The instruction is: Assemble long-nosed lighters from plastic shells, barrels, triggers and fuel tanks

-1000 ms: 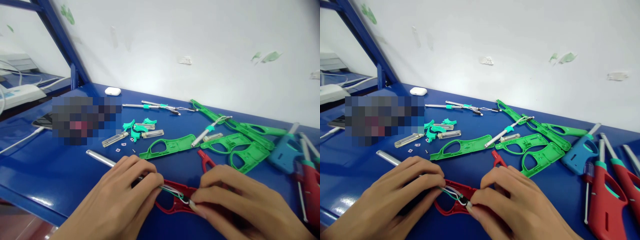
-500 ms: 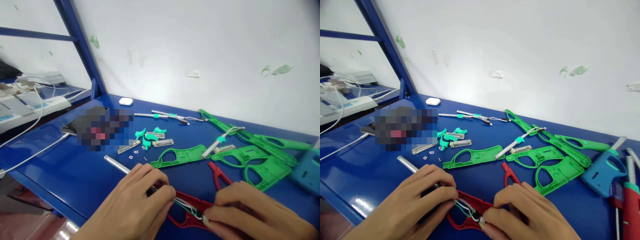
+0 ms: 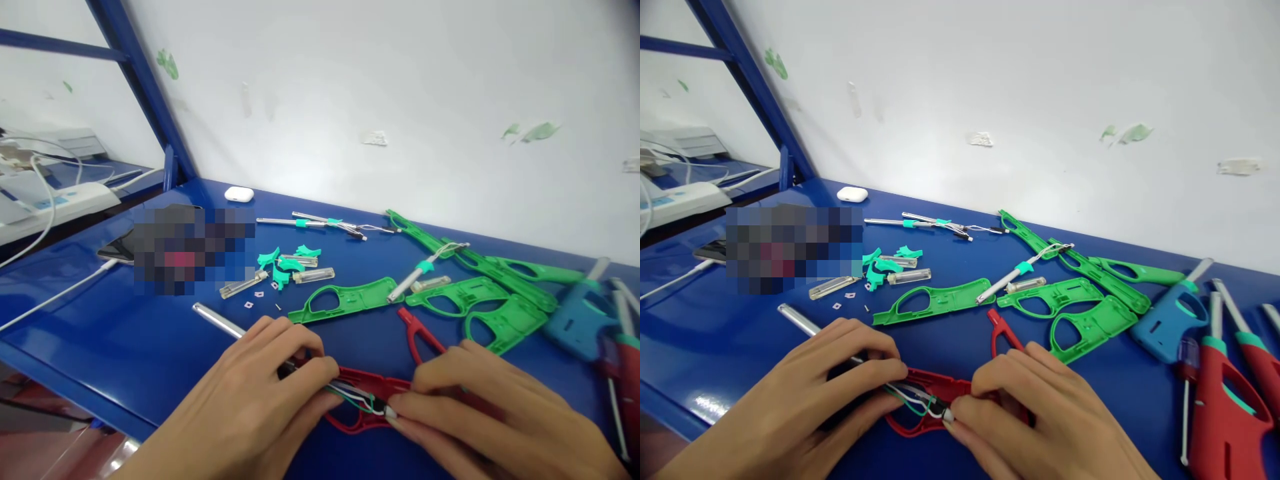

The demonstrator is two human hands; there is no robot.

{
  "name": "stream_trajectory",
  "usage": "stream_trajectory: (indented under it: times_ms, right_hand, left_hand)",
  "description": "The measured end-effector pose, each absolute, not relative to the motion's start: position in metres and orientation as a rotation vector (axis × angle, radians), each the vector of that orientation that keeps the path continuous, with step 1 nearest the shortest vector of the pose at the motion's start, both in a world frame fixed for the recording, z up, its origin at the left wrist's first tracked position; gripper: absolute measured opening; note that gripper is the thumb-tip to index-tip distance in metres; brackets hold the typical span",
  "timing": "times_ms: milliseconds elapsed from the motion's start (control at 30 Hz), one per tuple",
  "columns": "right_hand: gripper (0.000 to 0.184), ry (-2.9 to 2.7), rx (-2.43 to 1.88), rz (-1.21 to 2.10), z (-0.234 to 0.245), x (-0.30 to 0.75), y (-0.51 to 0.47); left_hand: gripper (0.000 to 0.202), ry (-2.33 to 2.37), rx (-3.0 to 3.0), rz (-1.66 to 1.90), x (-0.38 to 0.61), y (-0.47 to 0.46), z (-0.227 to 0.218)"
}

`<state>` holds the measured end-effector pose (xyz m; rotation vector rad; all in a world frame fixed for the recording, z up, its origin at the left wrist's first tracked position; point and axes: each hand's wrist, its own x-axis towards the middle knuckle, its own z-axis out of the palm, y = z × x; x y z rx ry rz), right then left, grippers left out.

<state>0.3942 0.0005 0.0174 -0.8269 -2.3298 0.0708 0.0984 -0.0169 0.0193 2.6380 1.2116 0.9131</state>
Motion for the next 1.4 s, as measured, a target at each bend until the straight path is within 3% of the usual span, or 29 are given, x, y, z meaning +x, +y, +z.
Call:
stream_trajectory:
  times_ms: [167, 400, 767, 900, 1133, 1400]
  right_hand:
    - [0.042, -2.376, -0.842, 0.088, 0.023, 0.398, 0.0]
    - [0.047, -2.33, -0.833, 0.017, 0.016, 0.397, -0.002]
    - [0.046, -2.366, -0.818, 0.035, 0.028, 0.395, 0.0]
    - [0.029, -2.418, -0.853, 0.081, 0.034, 0.397, -0.002]
    - [0.023, -2.427, -0.877, 0.078, 0.029, 0.396, 0.0]
    - [0.035, -2.273, -0.867, 0.097, 0.018, 0.392, 0.0]
  left_hand:
    - [0.016, 1.19, 2.647, 0.857, 0.097, -0.024, 0.013]
    - [0.012, 1.182, 2.656, 0.944, 0.101, -0.02, 0.023]
    - [0.04, 1.119, 2.657, 0.904, 0.095, -0.019, 0.015]
    - [0.04, 1.178, 2.676, 0.854, 0.093, -0.023, 0.011]
    - [0.039, 1.185, 2.658, 0.913, 0.094, -0.02, 0.013]
    - [0.027, 1.157, 2.649, 0.965, 0.099, -0.014, 0.021]
